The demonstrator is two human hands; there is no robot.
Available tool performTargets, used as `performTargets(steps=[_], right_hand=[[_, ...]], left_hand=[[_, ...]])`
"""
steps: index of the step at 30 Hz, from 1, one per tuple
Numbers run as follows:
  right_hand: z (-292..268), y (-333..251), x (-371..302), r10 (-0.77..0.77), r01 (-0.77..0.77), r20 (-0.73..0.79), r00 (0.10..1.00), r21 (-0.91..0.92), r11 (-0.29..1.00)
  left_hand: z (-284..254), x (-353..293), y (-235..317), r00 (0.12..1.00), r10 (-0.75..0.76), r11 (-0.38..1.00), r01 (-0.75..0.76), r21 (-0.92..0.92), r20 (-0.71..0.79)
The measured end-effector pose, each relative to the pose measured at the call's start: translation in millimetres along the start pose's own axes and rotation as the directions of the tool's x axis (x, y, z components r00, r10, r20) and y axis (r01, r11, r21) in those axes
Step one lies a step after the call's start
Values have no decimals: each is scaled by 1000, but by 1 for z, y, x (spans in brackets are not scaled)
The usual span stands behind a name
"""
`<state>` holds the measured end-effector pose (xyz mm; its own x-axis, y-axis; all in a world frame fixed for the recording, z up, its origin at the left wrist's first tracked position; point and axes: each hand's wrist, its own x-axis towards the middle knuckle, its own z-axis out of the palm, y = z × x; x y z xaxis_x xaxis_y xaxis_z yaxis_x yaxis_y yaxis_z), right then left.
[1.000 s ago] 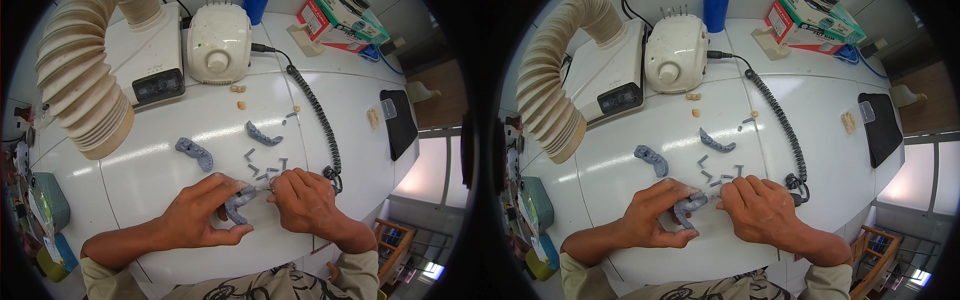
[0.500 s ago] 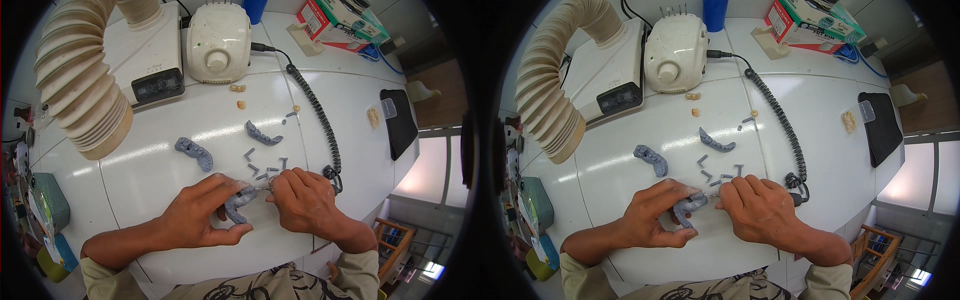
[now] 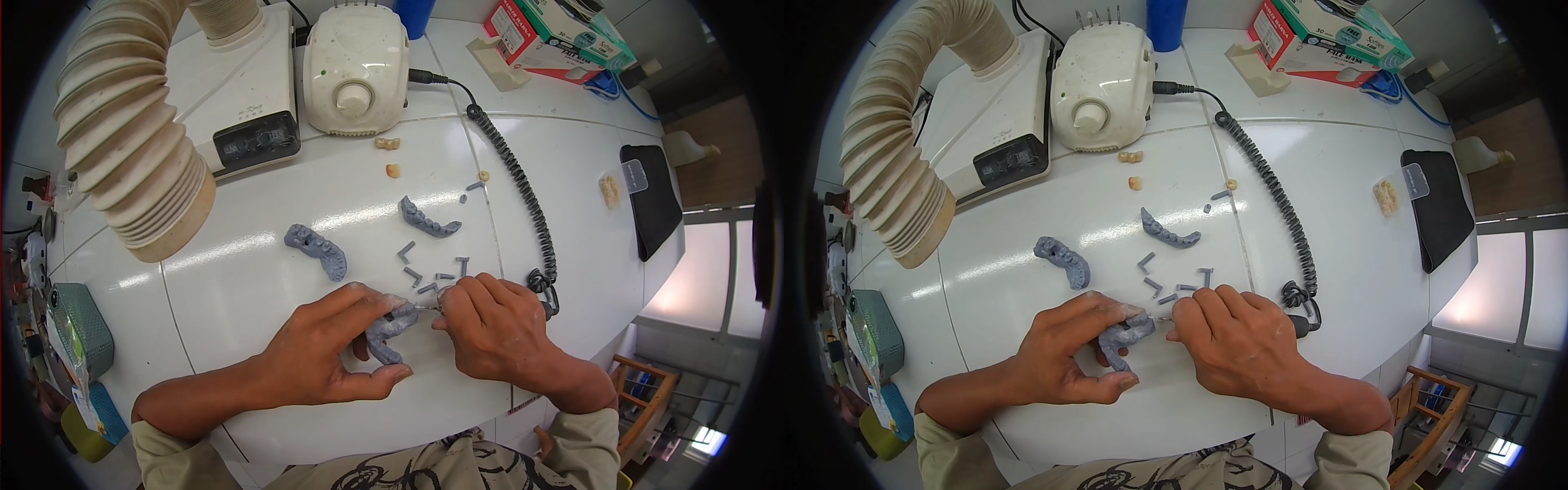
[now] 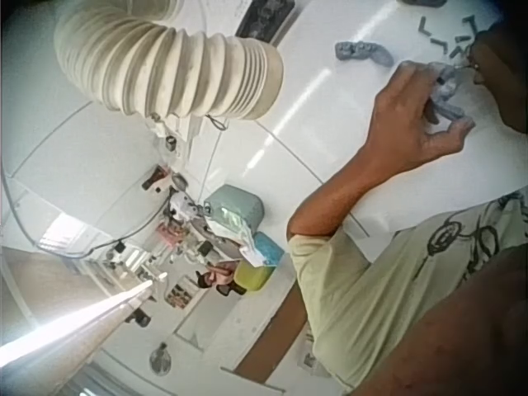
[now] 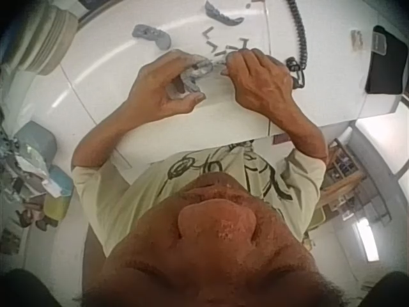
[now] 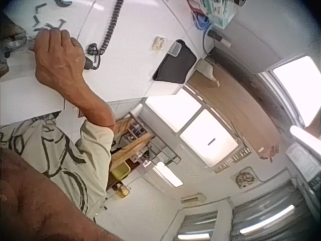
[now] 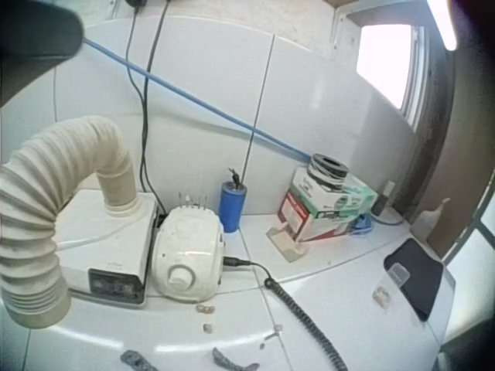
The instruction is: Using a rotary handpiece to trim and finish 3D printed or stone dental models on a laboratory bench.
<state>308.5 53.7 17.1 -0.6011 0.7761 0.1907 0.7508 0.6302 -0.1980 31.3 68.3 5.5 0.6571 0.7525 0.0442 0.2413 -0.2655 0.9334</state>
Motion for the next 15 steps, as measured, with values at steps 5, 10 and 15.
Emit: performTargets(steps=[5,10,15], right_hand=[[-1,0,1,5,-5,7,1000,20,1000],[-2,1,-1,3,-4,14,1000,30,1000],[-2,2,-1,-5,5,-7,1000,47,999]], left_hand=[[0,0,0,1000,-8,1000,8,1,4],[-1,0,-1,1000,15,999,-15,-38,-4],[-3,-1,-2,1000,13,998,-12,-63,16]])
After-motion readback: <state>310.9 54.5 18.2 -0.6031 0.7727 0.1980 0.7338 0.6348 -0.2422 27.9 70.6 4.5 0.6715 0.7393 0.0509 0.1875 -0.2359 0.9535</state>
